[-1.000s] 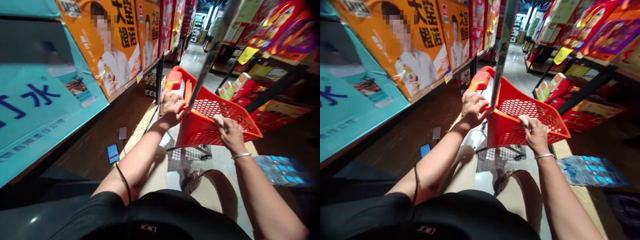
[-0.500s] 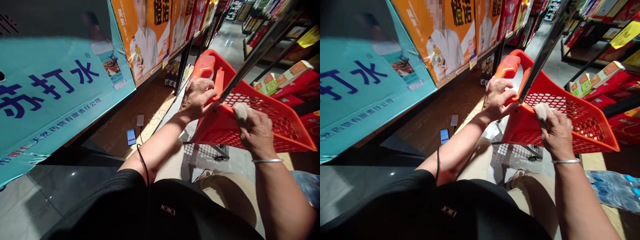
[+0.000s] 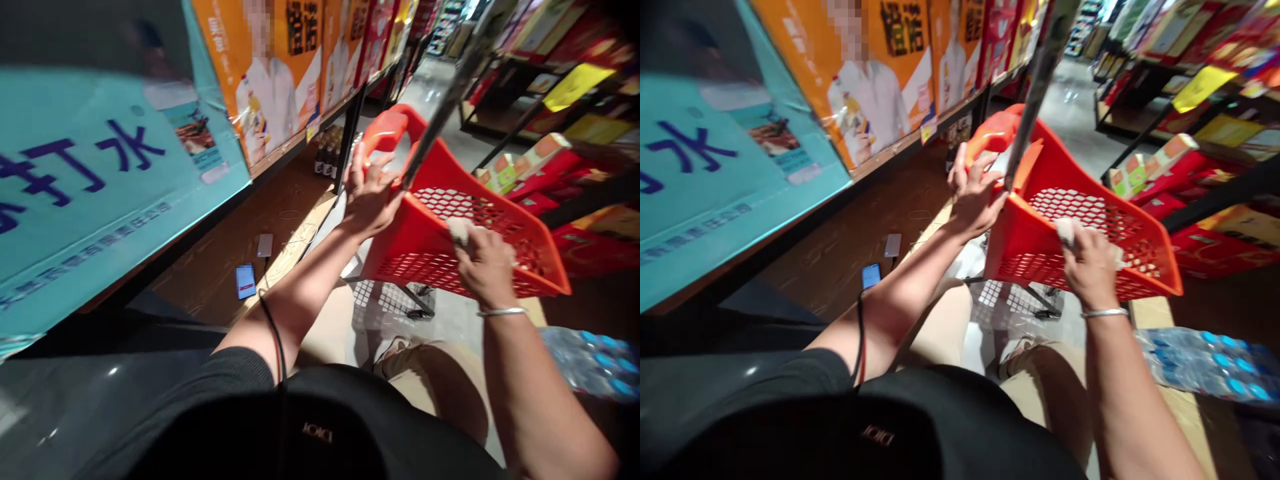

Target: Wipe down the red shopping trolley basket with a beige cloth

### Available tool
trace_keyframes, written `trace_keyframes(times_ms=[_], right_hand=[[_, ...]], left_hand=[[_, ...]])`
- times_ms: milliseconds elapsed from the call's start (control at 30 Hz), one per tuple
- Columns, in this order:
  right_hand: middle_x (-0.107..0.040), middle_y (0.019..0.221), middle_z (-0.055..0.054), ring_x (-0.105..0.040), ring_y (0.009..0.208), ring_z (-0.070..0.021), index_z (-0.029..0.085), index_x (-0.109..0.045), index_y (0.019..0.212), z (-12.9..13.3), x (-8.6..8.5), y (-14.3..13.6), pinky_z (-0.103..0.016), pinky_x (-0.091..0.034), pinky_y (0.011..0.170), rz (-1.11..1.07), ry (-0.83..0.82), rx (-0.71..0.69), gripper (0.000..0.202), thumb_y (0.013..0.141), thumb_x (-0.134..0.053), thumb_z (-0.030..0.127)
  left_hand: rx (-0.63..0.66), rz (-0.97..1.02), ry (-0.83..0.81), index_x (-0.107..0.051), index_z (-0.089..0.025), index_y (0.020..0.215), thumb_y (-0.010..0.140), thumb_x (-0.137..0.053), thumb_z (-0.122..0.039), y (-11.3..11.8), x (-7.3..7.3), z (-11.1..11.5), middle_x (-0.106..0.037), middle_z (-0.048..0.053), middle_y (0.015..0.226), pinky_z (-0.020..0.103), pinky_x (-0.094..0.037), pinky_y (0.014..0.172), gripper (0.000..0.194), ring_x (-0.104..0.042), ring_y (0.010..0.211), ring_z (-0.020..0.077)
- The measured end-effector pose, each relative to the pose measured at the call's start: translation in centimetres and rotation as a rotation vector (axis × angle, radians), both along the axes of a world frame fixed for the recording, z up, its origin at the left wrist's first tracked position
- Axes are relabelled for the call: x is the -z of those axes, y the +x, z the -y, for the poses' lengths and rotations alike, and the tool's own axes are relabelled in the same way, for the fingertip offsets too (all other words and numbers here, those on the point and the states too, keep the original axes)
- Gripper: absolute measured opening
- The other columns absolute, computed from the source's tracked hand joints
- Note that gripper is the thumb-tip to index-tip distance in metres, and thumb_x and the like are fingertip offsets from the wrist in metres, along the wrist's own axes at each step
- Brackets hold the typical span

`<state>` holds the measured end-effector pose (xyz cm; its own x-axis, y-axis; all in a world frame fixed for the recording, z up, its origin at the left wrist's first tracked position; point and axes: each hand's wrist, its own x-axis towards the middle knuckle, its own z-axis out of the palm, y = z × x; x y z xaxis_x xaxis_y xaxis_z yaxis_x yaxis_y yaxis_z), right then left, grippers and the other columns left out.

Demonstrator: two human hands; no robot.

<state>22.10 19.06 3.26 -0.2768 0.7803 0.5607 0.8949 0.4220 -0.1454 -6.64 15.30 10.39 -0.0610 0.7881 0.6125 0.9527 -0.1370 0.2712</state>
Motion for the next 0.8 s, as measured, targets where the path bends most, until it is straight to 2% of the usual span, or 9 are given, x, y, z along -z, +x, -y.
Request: trace_keyframes(times_ms=[100, 200, 267, 367, 467, 533, 600, 667, 800], right_hand=[[-0.062, 0.13, -0.014, -0.055, 0.112, -0.0301, 0.025, -0.053, 0.144, 1.0, -1.1, -3.3, -0.048, -0.041, 0.096, -0.018, -0.013, -0.006, 0.051, 0.094, -0.052, 0.036], [-0.056, 0.14, -0.012, -0.05, 0.123, -0.0311, 0.027, -0.048, 0.148, 1.4, -1.2, -4.6, -0.049, -0.039, 0.102, -0.033, 0.011, -0.045, 0.055, 0.094, -0.051, 0.03], [-0.052, 0.145, -0.011, -0.046, 0.129, -0.0308, 0.028, -0.045, 0.151, 1.4, -0.9, -4.1, -0.048, -0.038, 0.106, -0.037, 0.019, -0.09, 0.057, 0.094, -0.051, 0.027], [-0.052, 0.144, -0.01, -0.045, 0.132, -0.0298, 0.029, -0.047, 0.15, 1.6, -0.1, -2.1, -0.047, -0.037, 0.109, -0.032, 0.007, -0.111, 0.057, 0.093, -0.05, 0.023], [-0.055, 0.14, -0.01, -0.047, 0.129, -0.0306, 0.029, -0.053, 0.145, 1.9, 0.5, -0.4, -0.05, -0.037, 0.108, -0.067, 0.006, -0.001, 0.055, 0.091, -0.051, 0.02], [-0.057, 0.136, -0.011, -0.049, 0.126, -0.0304, 0.029, -0.056, 0.142, 2.1, 0.5, -0.6, -0.051, -0.038, 0.107, -0.133, 0.024, 0.058, 0.054, 0.089, -0.051, 0.018], [-0.057, 0.135, -0.01, -0.05, 0.126, -0.029, 0.029, -0.056, 0.141, 2.3, -0.1, -2.4, -0.049, -0.039, 0.107, -0.198, 0.047, 0.011, 0.056, 0.087, -0.051, 0.015], [-0.055, 0.138, -0.009, -0.049, 0.128, -0.0273, 0.031, -0.053, 0.144, 2.4, -1.0, -5.2, -0.047, -0.04, 0.108, -0.231, 0.078, -0.114, 0.06, 0.086, -0.052, 0.013], [-0.049, 0.143, -0.007, -0.047, 0.129, -0.0282, 0.036, -0.053, 0.144, 2.6, -2.7, -10.6, -0.048, -0.039, 0.109, -0.195, 0.153, -0.268, 0.058, 0.089, -0.054, 0.016]], left_hand=[[0.03, 0.028, -0.038, -0.061, -0.025, 0.129, 0.102, -0.043, -0.044, -0.2, 0.2, 0.0, -0.042, 0.007, 0.156, 0.059, -0.009, 0.124, 0.037, -0.005, 0.158, 0.0283], [0.043, 0.06, 0.065, -0.064, -0.025, 0.121, 0.099, -0.049, -0.046, -0.7, 0.6, -0.4, -0.047, 0.009, 0.151, 0.062, -0.014, 0.123, 0.034, -0.006, 0.157, 0.0326], [0.06, 0.035, 0.153, -0.066, -0.026, 0.117, 0.097, -0.052, -0.045, -1.2, 0.9, -0.6, -0.053, 0.007, 0.146, 0.061, -0.016, 0.123, 0.03, -0.006, 0.156, 0.0358], [0.094, 0.008, 0.214, -0.067, -0.027, 0.114, 0.094, -0.058, -0.045, -1.9, 1.3, -1.0, -0.06, 0.007, 0.136, 0.062, -0.018, 0.12, 0.029, -0.016, 0.152, 0.038], [0.126, -0.008, 0.19, -0.067, -0.028, 0.115, 0.093, -0.059, -0.043, -2.4, 1.3, -1.3, -0.063, 0.007, 0.13, 0.062, -0.02, 0.118, 0.028, -0.023, 0.147, 0.0373], [0.141, -0.009, 0.151, -0.067, -0.027, 0.117, 0.094, -0.057, -0.038, -2.5, 1.1, -1.3, -0.062, 0.007, 0.13, 0.063, -0.019, 0.117, 0.027, -0.022, 0.146, 0.0383], [0.154, -0.005, 0.115, -0.067, -0.026, 0.12, 0.095, -0.053, -0.033, -2.4, 0.9, -1.2, -0.061, 0.008, 0.132, 0.065, -0.017, 0.116, 0.029, -0.019, 0.146, 0.0399], [0.166, -0.003, 0.092, -0.066, -0.026, 0.122, 0.097, -0.05, -0.03, -2.4, 0.7, -1.1, -0.06, 0.007, 0.134, 0.066, -0.017, 0.115, 0.031, -0.019, 0.145, 0.0404], [0.184, -0.003, 0.071, -0.066, -0.03, 0.122, 0.1, -0.044, -0.032, -2.8, 0.4, -0.6, -0.062, 0.004, 0.135, 0.063, -0.019, 0.115, 0.031, -0.022, 0.142, 0.0368]])
